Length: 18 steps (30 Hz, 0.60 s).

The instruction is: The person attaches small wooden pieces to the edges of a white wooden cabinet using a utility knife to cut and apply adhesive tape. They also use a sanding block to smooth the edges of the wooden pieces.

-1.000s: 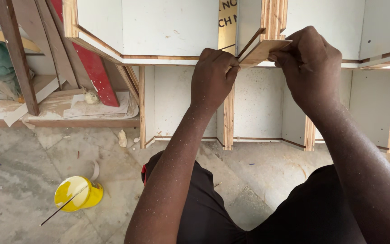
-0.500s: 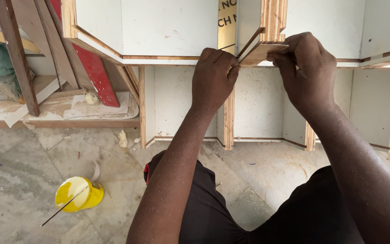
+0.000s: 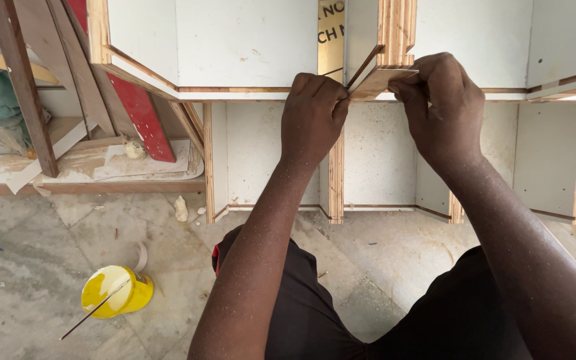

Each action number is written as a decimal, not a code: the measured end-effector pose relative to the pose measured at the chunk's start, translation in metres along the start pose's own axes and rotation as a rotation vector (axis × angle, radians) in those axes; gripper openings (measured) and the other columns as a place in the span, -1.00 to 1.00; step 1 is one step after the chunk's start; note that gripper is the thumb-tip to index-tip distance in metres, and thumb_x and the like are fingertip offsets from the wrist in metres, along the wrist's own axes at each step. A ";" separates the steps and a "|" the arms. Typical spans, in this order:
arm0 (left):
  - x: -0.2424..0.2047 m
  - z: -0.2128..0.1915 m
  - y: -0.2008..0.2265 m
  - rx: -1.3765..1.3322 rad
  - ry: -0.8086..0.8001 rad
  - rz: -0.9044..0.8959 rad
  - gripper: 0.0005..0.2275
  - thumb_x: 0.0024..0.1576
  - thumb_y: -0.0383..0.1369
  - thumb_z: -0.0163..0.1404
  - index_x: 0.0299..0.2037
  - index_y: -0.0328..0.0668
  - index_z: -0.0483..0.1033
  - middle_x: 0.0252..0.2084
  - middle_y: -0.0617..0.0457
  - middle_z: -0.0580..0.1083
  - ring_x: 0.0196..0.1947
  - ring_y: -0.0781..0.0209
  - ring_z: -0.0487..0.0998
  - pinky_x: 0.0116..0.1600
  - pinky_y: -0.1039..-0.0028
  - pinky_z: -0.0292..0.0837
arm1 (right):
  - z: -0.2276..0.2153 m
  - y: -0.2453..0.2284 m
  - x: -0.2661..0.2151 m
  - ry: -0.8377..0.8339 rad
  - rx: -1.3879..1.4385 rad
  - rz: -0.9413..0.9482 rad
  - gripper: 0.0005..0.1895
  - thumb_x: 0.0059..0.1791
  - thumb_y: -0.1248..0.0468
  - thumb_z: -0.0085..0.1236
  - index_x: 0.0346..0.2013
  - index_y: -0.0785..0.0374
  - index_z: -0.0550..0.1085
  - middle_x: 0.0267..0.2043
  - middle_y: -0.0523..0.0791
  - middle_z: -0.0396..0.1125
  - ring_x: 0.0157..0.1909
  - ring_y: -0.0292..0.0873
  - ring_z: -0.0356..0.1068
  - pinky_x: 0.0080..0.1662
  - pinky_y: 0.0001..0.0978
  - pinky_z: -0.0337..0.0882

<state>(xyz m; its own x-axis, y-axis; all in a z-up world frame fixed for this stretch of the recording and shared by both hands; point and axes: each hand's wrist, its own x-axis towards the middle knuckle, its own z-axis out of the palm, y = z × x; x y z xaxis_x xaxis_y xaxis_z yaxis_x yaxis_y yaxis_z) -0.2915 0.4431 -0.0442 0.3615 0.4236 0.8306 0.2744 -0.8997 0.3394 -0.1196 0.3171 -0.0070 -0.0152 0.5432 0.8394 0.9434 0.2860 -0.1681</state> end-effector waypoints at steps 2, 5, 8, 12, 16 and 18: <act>0.001 -0.001 0.000 0.006 0.013 0.016 -0.88 0.07 -0.48 0.24 -0.33 -0.15 0.52 -0.26 0.10 0.52 -0.08 0.11 0.48 -0.02 0.34 0.50 | -0.001 -0.001 0.002 -0.006 0.012 -0.002 -0.69 0.25 0.43 0.28 -0.15 0.33 0.26 -0.22 -0.05 0.44 -0.10 -0.22 0.58 -0.16 -0.46 0.58; 0.000 -0.004 -0.001 0.009 -0.005 0.031 -0.88 0.06 -0.49 0.24 -0.32 -0.17 0.52 -0.26 0.08 0.51 -0.08 0.09 0.48 -0.03 0.33 0.50 | -0.004 -0.001 0.003 -0.021 0.047 0.001 -0.74 0.25 0.46 0.22 -0.14 0.33 0.26 -0.21 -0.04 0.44 -0.11 -0.23 0.59 -0.15 -0.47 0.60; 0.001 -0.005 -0.002 0.012 -0.011 0.042 -0.87 0.05 -0.49 0.24 -0.33 -0.16 0.52 -0.26 0.09 0.51 -0.09 0.08 0.47 -0.04 0.32 0.50 | -0.003 0.000 0.006 -0.023 0.035 -0.005 -0.75 0.23 0.47 0.21 -0.13 0.32 0.26 -0.21 -0.04 0.43 -0.13 -0.21 0.58 -0.18 -0.45 0.59; 0.003 -0.006 0.000 0.024 -0.022 0.029 -0.86 0.05 -0.49 0.24 -0.33 -0.15 0.49 -0.26 0.10 0.49 -0.09 0.08 0.47 -0.03 0.32 0.48 | 0.000 0.000 0.004 -0.012 -0.024 -0.018 -0.73 0.25 0.41 0.24 -0.08 0.30 0.26 -0.20 -0.04 0.42 -0.18 -0.18 0.55 -0.24 -0.40 0.55; 0.005 -0.006 0.002 0.067 -0.018 0.071 -0.78 -0.04 -0.48 0.27 -0.29 -0.16 0.47 -0.25 0.06 0.46 -0.10 0.04 0.45 -0.02 0.29 0.46 | 0.000 0.001 0.003 -0.053 -0.071 0.004 -0.73 0.23 0.37 0.24 -0.07 0.30 0.25 -0.21 -0.03 0.42 -0.21 -0.18 0.54 -0.27 -0.38 0.55; 0.007 -0.004 0.003 0.094 -0.016 0.077 -0.74 -0.06 -0.46 0.30 -0.27 -0.17 0.46 -0.25 0.05 0.45 -0.12 0.04 0.44 -0.03 0.28 0.46 | -0.002 0.000 0.004 -0.071 -0.073 0.008 -0.74 0.23 0.37 0.23 -0.07 0.29 0.26 -0.21 -0.03 0.42 -0.20 -0.17 0.55 -0.25 -0.38 0.57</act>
<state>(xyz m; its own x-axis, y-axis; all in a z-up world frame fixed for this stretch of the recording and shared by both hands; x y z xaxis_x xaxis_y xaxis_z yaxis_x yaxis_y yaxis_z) -0.2920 0.4425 -0.0352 0.3989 0.3562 0.8450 0.3272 -0.9161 0.2318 -0.1188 0.3181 -0.0027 -0.0285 0.6002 0.7993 0.9652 0.2245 -0.1342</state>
